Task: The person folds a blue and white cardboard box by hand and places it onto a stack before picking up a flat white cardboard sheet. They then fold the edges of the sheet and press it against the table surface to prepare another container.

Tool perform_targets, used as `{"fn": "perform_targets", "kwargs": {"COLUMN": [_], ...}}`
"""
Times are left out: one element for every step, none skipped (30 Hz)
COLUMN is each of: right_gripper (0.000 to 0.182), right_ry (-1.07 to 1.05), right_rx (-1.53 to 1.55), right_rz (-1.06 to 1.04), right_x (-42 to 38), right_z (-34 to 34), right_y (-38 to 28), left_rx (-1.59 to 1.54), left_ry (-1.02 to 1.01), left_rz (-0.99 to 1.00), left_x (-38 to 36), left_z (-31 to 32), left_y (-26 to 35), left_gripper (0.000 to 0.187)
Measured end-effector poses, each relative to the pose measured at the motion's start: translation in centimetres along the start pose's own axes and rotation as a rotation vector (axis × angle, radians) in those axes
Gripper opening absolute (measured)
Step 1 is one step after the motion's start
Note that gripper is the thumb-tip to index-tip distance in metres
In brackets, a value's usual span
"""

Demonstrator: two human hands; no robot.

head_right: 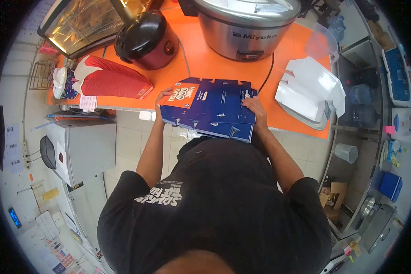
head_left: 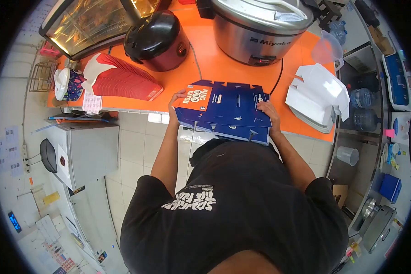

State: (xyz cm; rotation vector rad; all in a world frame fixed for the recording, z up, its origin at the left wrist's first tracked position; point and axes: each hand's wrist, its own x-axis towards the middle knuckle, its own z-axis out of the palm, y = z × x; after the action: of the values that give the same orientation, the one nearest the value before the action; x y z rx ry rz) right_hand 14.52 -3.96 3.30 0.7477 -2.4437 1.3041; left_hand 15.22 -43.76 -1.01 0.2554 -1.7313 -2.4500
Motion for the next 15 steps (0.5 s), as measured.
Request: {"fn": "perform_targets", "kwargs": {"right_gripper": [0.025,0.027,0.027,0.029,0.032,0.032,0.035,0.039,0.039,0.041,0.044,0.044,0.049,0.055,0.055], "right_ry": [0.004,0.005,0.008,-0.006,-0.021,-0.019,0.0,0.018,0.02,0.023,0.026,0.03,0.032,0.033,0.035], "right_rx": [0.049,0.101,0.101,0.237,0.372,0.37,0.407,0.443,0.444,0.478,0.51,0.507,0.532,0.556,0.555], "right_rz": [0.003,0.006,0.0,0.112,0.226,0.222,0.395,0.565,0.552,0.523,0.495,0.483,0.51,0.537,0.525], "right_x": [0.7,1.6,2.7,4.0,5.2,7.1,9.6,11.2,11.8,12.3,12.6,12.7,12.6,12.8,12.7], "right_z": [-0.5,-0.9,-1.2,-1.8,-2.6,-3.9,-5.2,-5.7,-5.5,-5.2,-4.9,-4.4,-3.9,-3.8,-3.9], "right_y": [0.4,0.4,0.6,0.3,-0.2,-2.0,-4.6,-5.9,-5.1,-3.7,-2.4,-1.1,0.3,0.8,1.4], "left_rx": [0.108,0.218,0.483,0.797,0.94,1.081,1.08,0.83,0.58,0.581,0.507,0.432,0.431,0.465,0.5], "left_ry": [-0.047,-0.091,-0.179,-0.228,-0.181,-0.131,-0.129,-0.146,-0.164,-0.162,-0.154,-0.147,-0.15,-0.17,-0.189], "left_rz": [0.057,0.113,0.324,0.469,0.404,0.339,0.347,0.211,0.081,0.094,0.094,0.092,0.104,0.035,-0.033], "left_x": [0.6,0.9,1.1,1.6,2.2,2.7,2.7,2.7,2.8,2.9,3.2,3.5,3.5,3.3,3.2], "left_z": [0.1,0.8,1.4,1.8,2.2,2.8,3.7,4.8,5.5,5.9,6.2,6.6,7.0,7.5,7.7], "left_y": [1.1,3.0,5.1,7.5,9.0,10.2,11.4,12.4,13.0,13.0,12.8,12.7,13.1,13.7,14.2], "left_gripper": [0.011,0.012,0.019,0.022,0.025,0.029,0.029,0.031,0.033,0.033,0.038,0.044,0.044,0.047,0.051]}}
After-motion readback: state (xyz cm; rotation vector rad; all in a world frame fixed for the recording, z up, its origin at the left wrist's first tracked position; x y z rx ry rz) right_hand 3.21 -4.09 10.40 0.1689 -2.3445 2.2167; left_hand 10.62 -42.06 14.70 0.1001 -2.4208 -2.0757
